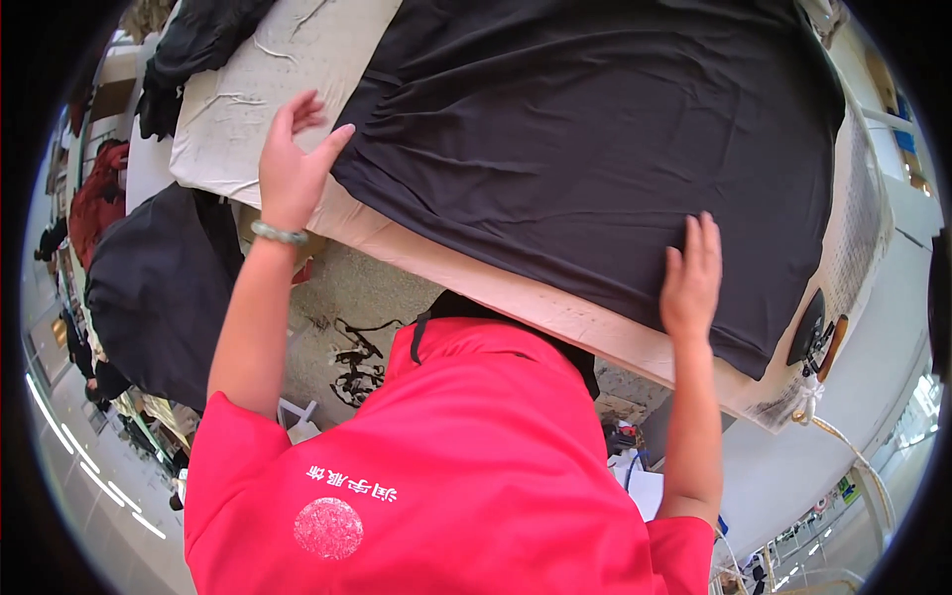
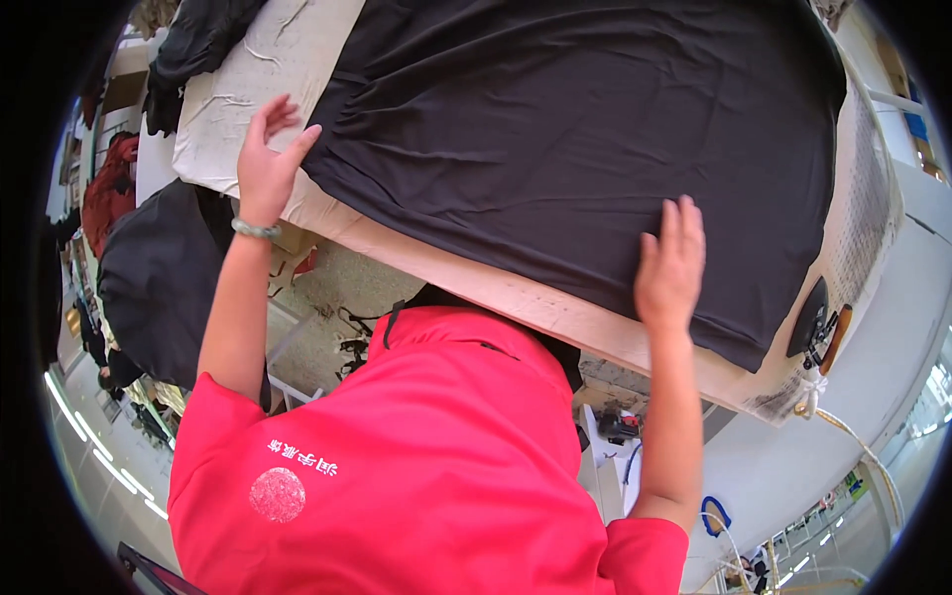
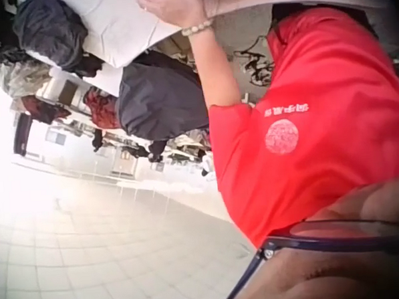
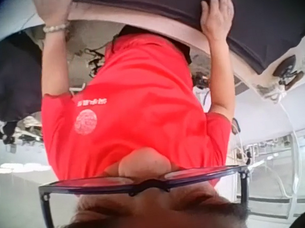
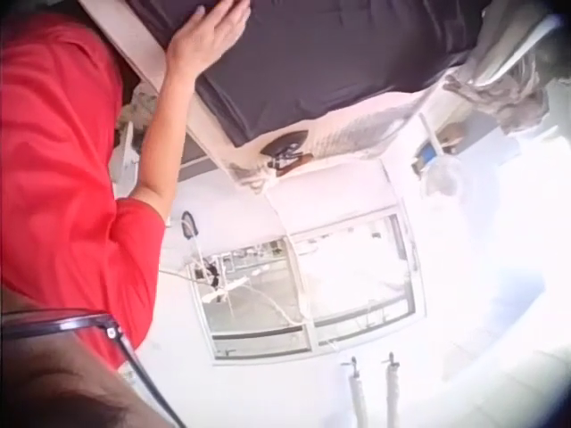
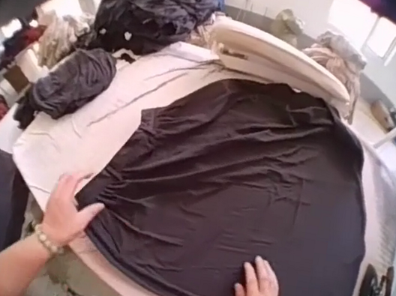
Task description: Ironing and smoothing out black fabric garments on an industrial ironing table.
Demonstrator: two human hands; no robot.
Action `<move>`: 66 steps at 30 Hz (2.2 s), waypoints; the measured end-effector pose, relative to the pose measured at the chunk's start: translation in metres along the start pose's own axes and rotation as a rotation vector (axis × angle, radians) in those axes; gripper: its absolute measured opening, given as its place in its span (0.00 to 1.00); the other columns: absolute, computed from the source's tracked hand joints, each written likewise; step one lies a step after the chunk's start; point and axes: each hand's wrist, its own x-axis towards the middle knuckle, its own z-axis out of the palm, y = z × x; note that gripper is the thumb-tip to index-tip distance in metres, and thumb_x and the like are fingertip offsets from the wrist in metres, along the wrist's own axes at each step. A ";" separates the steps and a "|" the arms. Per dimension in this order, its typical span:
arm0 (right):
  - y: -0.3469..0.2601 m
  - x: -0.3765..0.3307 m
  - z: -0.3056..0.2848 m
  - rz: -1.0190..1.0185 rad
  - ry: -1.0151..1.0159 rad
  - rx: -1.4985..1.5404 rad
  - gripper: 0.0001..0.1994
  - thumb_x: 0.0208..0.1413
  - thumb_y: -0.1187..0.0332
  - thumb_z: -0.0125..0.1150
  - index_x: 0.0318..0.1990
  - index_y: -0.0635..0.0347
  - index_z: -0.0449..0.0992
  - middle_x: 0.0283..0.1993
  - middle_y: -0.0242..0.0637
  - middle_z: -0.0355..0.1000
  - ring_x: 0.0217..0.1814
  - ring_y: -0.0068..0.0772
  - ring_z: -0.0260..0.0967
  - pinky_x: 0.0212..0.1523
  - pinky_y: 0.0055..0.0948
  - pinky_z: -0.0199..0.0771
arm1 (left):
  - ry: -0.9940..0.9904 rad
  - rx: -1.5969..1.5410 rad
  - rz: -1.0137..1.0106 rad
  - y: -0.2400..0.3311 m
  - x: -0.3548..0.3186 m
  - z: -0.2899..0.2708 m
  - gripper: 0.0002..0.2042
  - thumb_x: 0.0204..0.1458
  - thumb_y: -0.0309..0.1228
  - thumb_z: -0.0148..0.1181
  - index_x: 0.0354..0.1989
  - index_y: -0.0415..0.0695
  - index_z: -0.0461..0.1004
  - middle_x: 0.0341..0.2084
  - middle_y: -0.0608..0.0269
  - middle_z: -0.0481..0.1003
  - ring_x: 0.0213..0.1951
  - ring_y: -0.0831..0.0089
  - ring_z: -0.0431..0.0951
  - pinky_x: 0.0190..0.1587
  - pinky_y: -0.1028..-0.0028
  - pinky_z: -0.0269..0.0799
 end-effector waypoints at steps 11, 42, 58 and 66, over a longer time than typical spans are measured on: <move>-0.063 0.011 0.022 -0.325 -0.288 -0.052 0.36 0.52 0.58 0.70 0.68 0.56 0.65 0.75 0.48 0.54 0.78 0.51 0.48 0.76 0.54 0.46 | -0.026 -0.190 0.023 0.046 -0.022 -0.038 0.07 0.62 0.27 0.63 0.36 0.34 0.77 0.25 0.76 0.72 0.29 0.88 0.65 0.32 0.84 0.61; 0.011 -0.137 -0.013 0.547 -0.274 0.778 0.15 0.65 0.67 0.60 0.57 0.59 0.74 0.38 0.37 0.78 0.36 0.28 0.78 0.38 0.28 0.77 | -0.647 -0.250 0.624 0.129 -0.140 0.166 0.14 0.52 0.20 0.62 0.48 0.41 0.80 0.45 0.55 0.81 0.52 0.54 0.80 0.55 0.60 0.74; 0.276 -0.226 -0.106 1.005 0.025 1.478 0.08 0.67 0.69 0.57 0.43 0.65 0.75 0.38 0.45 0.80 0.38 0.39 0.82 0.42 0.36 0.84 | -0.641 0.193 0.657 0.207 -0.180 0.272 0.24 0.54 0.16 0.49 0.55 0.51 0.80 0.69 0.58 0.66 0.74 0.54 0.55 0.75 0.53 0.44; 0.277 -0.211 -0.114 0.715 -0.165 0.951 0.09 0.61 0.69 0.67 0.38 0.67 0.76 0.31 0.29 0.74 0.34 0.17 0.69 0.36 0.21 0.70 | -0.658 0.051 0.901 0.367 -0.279 0.454 0.25 0.52 0.35 0.66 0.61 0.52 0.74 0.69 0.58 0.65 0.72 0.57 0.60 0.73 0.50 0.51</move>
